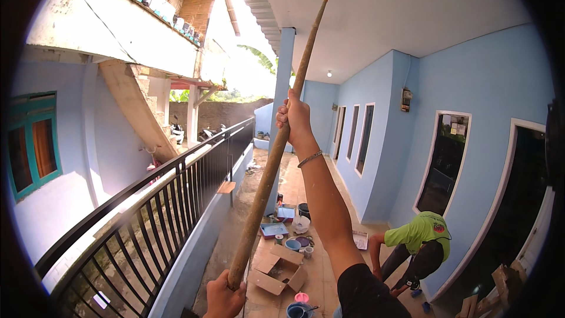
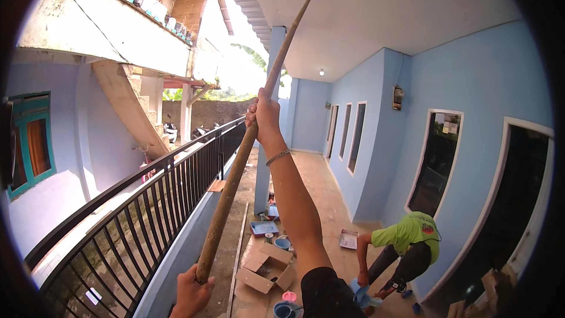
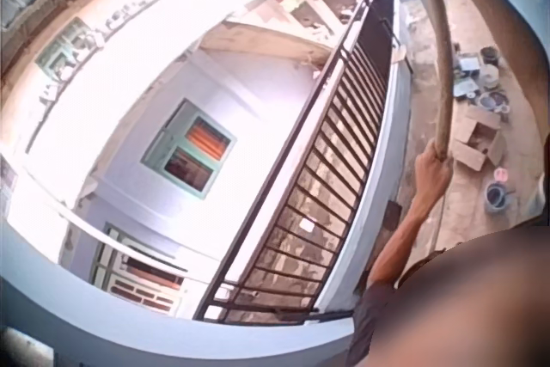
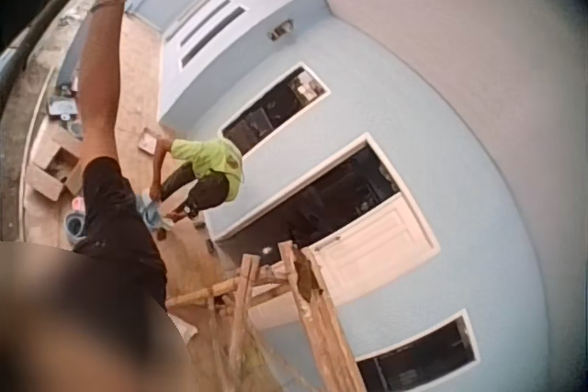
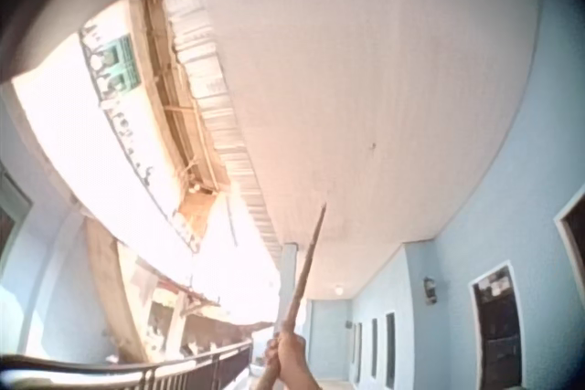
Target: The person uses a long bamboo pole with a brush attached to the end to paint the ceiling of a covered outdoor corridor. They repeatedly dip the brush into a paint bucket and apply paint to the ceiling surface. Another person in a green shirt is seen nearby handling paint buckets.
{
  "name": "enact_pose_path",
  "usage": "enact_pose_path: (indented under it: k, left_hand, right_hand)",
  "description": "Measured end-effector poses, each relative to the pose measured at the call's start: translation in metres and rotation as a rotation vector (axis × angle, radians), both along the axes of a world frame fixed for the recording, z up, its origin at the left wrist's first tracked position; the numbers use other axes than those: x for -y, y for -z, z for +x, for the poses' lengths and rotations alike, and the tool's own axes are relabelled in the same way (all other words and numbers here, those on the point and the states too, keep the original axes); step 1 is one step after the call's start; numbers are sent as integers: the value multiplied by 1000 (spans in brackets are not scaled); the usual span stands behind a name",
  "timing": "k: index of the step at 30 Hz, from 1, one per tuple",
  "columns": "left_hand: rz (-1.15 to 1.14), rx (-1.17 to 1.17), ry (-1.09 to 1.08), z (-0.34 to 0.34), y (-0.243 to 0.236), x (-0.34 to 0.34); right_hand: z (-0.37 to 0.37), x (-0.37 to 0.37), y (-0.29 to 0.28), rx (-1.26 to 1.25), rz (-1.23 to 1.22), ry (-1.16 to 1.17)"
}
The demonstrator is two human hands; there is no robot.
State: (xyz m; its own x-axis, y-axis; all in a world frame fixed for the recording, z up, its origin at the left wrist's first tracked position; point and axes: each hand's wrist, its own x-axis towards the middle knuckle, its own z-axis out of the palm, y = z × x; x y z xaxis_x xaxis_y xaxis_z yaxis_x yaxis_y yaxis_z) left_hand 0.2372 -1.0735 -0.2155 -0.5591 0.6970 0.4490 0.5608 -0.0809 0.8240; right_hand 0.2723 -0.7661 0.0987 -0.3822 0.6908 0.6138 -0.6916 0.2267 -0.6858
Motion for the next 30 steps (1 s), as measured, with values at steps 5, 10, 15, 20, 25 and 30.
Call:
enact_pose_path:
  k: [5,10,15,20,25,30]
  left_hand:
    - [66,-36,18,-3,-26,-95]
    - [39,-51,29,-8,-34,-155]
    - [49,-28,19,-18,-2,-132]
    - [71,7,25,-30,51,-51]
    - [67,82,94,-32,98,41]
    - [76,56,62,-29,113,102]
  right_hand:
    - [-3,-106,-29,60,52,59]
    - [-6,-165,-40,85,48,90]
    - [-9,-129,-11,56,82,55]
    - [-14,-30,38,65,106,28]
    - [-16,72,85,74,59,-3]
    - [-16,139,100,64,33,3]
